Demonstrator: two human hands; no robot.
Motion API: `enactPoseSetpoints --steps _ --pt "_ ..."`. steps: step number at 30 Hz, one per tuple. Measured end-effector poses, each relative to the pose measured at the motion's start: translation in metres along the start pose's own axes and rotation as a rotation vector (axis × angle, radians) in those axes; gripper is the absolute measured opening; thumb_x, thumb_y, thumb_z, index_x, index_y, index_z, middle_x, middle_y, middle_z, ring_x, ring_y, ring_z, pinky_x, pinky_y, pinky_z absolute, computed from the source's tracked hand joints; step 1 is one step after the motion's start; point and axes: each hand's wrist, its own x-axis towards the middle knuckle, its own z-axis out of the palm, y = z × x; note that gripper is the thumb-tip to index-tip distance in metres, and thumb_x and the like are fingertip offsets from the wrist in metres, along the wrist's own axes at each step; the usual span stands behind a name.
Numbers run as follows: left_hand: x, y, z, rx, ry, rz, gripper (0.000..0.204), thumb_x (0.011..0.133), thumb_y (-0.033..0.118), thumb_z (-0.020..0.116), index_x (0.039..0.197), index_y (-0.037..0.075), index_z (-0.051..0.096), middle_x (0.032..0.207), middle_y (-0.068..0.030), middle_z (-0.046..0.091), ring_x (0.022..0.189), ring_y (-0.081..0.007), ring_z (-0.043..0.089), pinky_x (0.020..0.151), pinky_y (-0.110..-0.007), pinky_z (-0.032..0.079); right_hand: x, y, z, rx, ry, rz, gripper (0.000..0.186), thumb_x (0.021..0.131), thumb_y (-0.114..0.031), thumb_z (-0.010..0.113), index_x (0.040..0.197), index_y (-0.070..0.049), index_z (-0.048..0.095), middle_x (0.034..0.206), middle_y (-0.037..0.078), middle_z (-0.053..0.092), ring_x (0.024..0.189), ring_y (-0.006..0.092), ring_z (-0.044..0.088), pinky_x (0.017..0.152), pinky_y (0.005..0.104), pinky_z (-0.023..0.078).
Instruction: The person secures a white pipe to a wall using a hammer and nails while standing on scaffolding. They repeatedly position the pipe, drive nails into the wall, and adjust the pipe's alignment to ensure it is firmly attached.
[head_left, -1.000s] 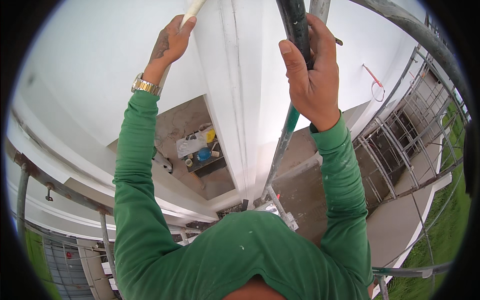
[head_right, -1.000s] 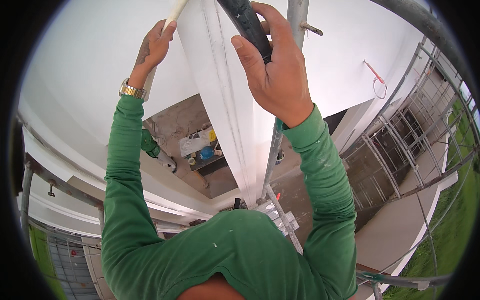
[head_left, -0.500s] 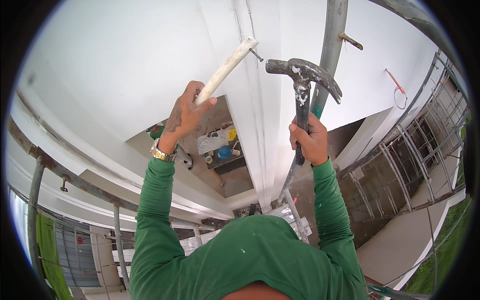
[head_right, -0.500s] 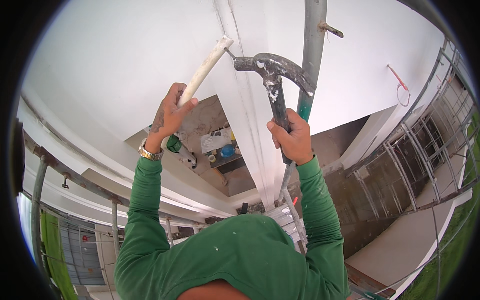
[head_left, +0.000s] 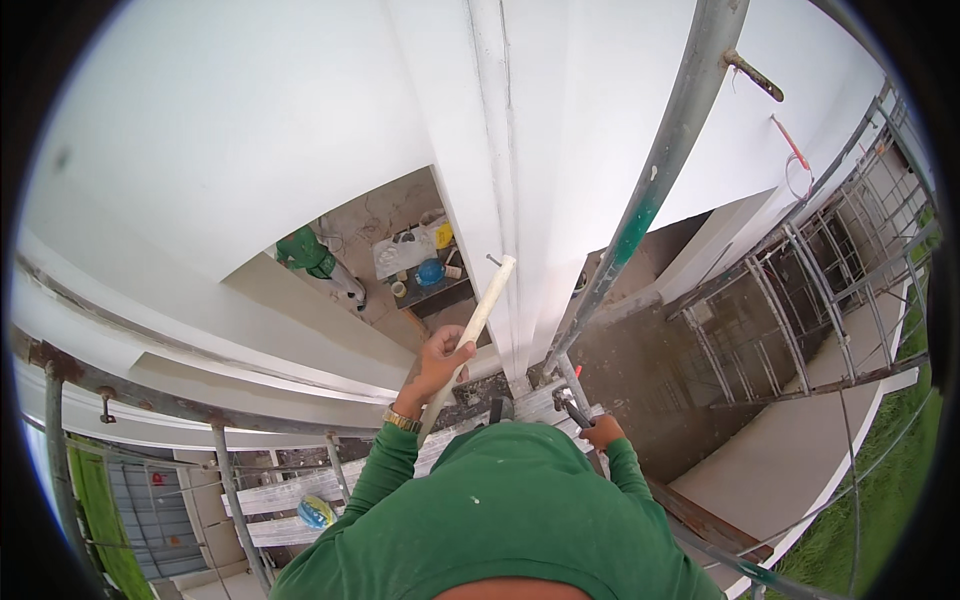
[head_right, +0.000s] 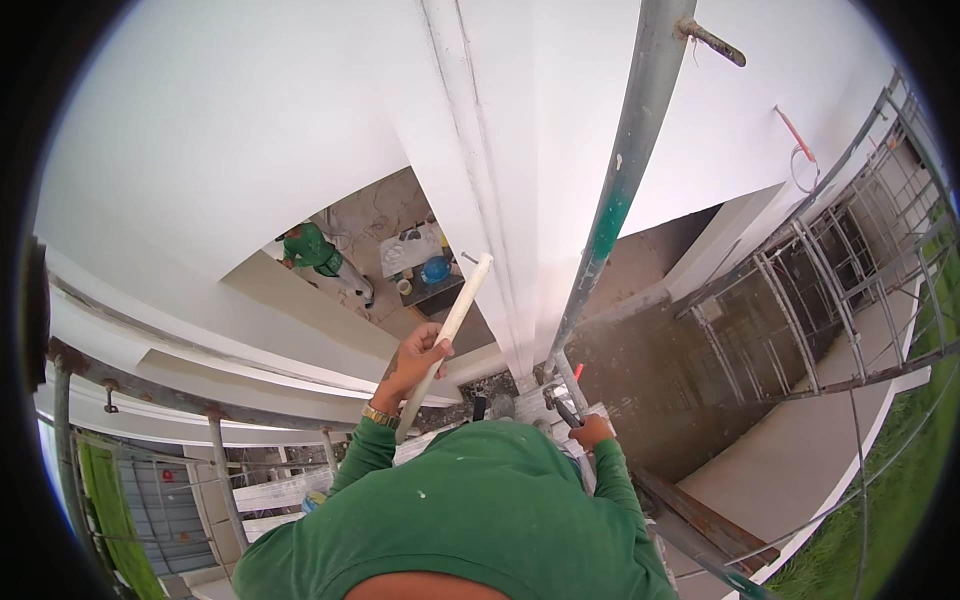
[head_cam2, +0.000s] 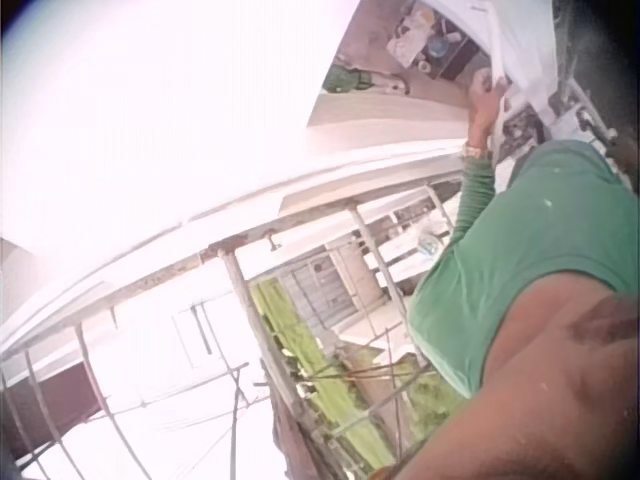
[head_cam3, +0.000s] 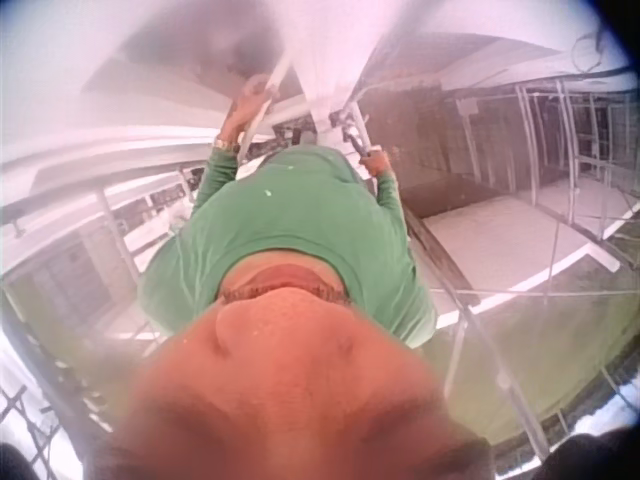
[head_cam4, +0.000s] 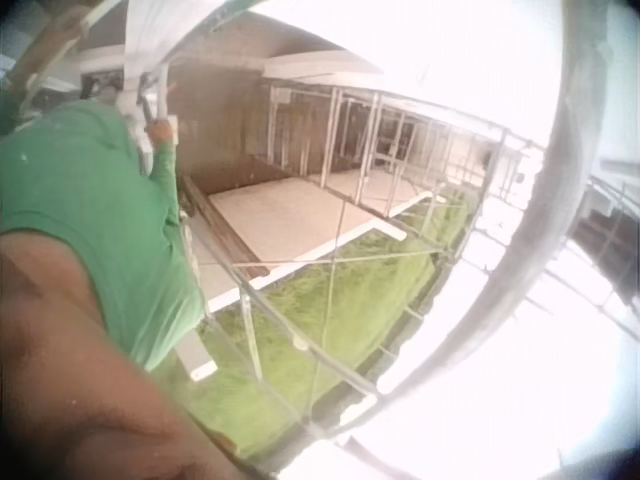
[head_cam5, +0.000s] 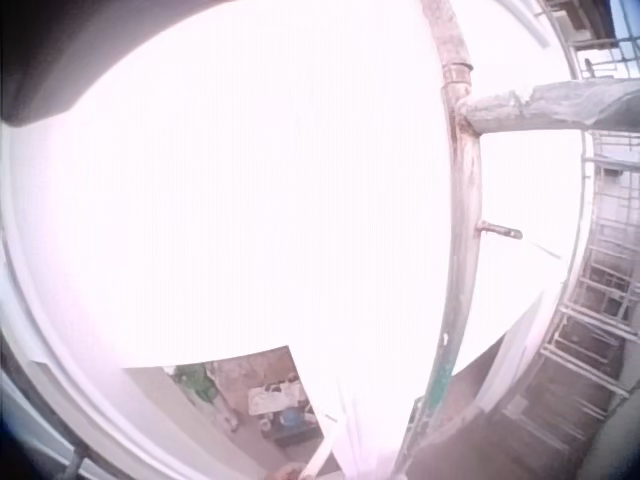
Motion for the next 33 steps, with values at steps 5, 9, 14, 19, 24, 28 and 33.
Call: enactPoseSetpoints --steps 5,9,14,19,24,28,33 --pt "0.009 0.043 -0.004 0.306 -0.220 0.148 0.039 0.093 0.018 0.078 0.123 0.002 0.058 0.092 -0.0064 0.067 0.070 -0.0099 0.063 0.063 -0.028 0.054 -0.002 0.088 0.026 -0.244 -0.112 0.234 0.033 0.076 -0.022 0.082 0.087 0.009 0.072 0.070 0.015 0.071 0.058 0.0225 0.069 0.057 0.0393 0.059" --pt "0.039 0.077 -0.025 0.553 -0.359 0.344 0.038 0.090 0.019 0.081 0.119 0.000 0.064 0.093 -0.0040 0.069 0.085 -0.0098 0.065 0.077 -0.028 0.054 -0.017 0.116 0.036 -0.326 -0.092 0.228 0.032 0.077 -0.021 0.083 0.082 0.009 0.073 0.073 0.015 0.073 0.057 0.0227 0.068 0.057 0.0400 0.059" --pt "0.076 0.089 -0.040 0.116 -0.610 0.281 0.032 0.096 0.019 0.076 0.120 -0.001 0.066 0.100 -0.0052 0.072 0.089 -0.0112 0.065 0.080 -0.028 0.054 -0.035 0.093 0.053 -0.134 -0.038 0.308 0.022 0.085 -0.012 0.071 0.073 0.007 0.070 0.066 0.016 0.070 0.053 0.0232 0.066 0.054 0.0413 0.057" --pt "0.145 0.045 -0.083 -0.317 -0.218 0.377 0.033 0.097 0.017 0.073 0.123 0.000 0.061 0.094 -0.0061 0.066 0.074 -0.0114 0.058 0.067 -0.024 0.049 -0.011 0.102 0.079 0.051 0.037 0.365 0.029 0.088 -0.017 0.068 0.079 0.010 0.070 0.073 0.022 0.072 0.056 0.0297 0.070 0.051 0.0456 0.057" --pt "0.141 -0.026 -0.080 0.009 -0.353 -0.050 0.031 0.096 0.022 0.075 0.119 0.004 0.064 0.084 -0.0017 0.064 0.065 -0.0088 0.057 0.058 -0.025 0.047 0.036 0.153 0.100 -0.153 0.046 0.196 0.043 0.085 -0.030 0.070 0.090 0.013 0.072 0.082 0.025 0.074 0.070 0.0351 0.075 0.063 0.0482 0.059" --pt "0.122 -0.187 -0.094 0.305 -0.294 -0.507 0.028 0.094 0.025 0.073 0.108 0.002 0.062 0.077 -0.0032 0.064 0.057 -0.0126 0.059 0.050 -0.031 0.048 0.047 0.156 0.109 -0.320 -0.021 0.211 0.055 0.087 -0.046 0.062 0.100 0.006 0.075 0.105 0.028 0.072 0.099 0.0424 0.070 0.087 0.0489 0.055" --pt "-0.018 -0.377 -0.149 0.606 -0.243 -0.999 0.022 0.086 0.024 0.070 0.086 0.002 0.072 0.077 -0.0105 0.070 0.062 -0.0233 0.066 0.056 -0.043 0.050 0.011 0.143 0.106 -0.288 0.017 0.319 0.058 0.084 -0.044 0.069 0.103 0.011 0.073 0.103 0.028 0.075 0.096 0.0397 0.075 0.085 0.0464 0.059"
